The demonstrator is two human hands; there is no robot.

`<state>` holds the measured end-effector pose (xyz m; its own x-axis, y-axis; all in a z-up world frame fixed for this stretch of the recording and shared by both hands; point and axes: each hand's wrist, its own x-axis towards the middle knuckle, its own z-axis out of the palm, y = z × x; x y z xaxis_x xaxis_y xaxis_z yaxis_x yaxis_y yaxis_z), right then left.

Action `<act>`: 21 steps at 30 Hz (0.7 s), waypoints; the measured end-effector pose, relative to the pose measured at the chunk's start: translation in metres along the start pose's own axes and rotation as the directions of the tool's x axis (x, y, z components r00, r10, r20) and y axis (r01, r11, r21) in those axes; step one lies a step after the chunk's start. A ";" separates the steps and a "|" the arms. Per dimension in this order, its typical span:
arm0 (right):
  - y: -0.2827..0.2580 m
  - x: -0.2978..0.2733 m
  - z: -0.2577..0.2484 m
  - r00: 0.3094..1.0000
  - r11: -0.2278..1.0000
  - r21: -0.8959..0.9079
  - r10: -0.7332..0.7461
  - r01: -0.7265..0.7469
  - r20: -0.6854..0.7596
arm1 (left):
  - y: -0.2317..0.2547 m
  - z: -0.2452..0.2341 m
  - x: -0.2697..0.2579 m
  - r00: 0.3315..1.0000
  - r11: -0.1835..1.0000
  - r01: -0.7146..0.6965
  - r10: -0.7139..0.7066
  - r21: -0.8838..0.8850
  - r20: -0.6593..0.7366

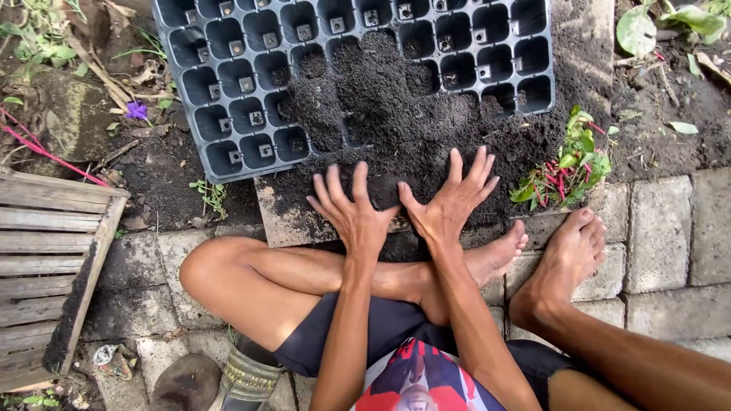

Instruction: Planting small seedlings into a plastic tray and then refilling the tray with soil by hand.

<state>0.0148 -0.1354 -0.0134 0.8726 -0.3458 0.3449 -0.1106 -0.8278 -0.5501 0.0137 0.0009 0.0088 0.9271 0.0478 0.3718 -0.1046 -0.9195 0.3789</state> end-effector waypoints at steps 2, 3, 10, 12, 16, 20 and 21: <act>0.001 0.005 0.000 0.999 0.999 -0.021 0.024 -0.025 -0.042 | -0.001 -0.007 0.011 0.990 0.991 0.132 -0.131 0.008 -0.050; 0.001 0.007 0.000 0.999 1.000 -0.020 0.023 -0.024 -0.040 | -0.003 -0.011 0.010 0.990 0.991 0.133 -0.133 0.010 -0.050; -0.002 0.016 0.015 0.990 0.994 0.051 0.103 -0.098 -0.096 | -0.011 -0.009 0.010 0.938 0.937 0.302 -0.325 -0.178 -0.120; -0.008 0.015 0.015 0.989 0.990 0.097 0.108 -0.098 -0.101 | -0.006 0.000 0.008 0.927 0.925 0.312 -0.347 -0.217 -0.145; -0.019 0.017 0.013 0.989 0.986 0.146 0.095 -0.079 -0.110 | 0.018 0.013 0.008 0.908 0.857 0.326 -0.402 -0.399 -0.121; -0.019 0.013 0.014 0.987 0.973 0.223 0.094 -0.063 -0.131 | 0.042 0.020 0.008 0.931 0.851 0.213 -0.326 -0.479 -0.166; -0.017 0.010 0.013 0.987 0.974 0.217 0.099 -0.069 -0.128 | 0.046 0.024 0.005 0.932 0.850 0.216 -0.326 -0.480 -0.158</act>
<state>0.0320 -0.1188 -0.0101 0.7892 -0.4796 0.3836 -0.0647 -0.6860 -0.7247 0.0216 -0.0508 0.0078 0.8413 0.4061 0.3569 -0.0614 -0.5840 0.8094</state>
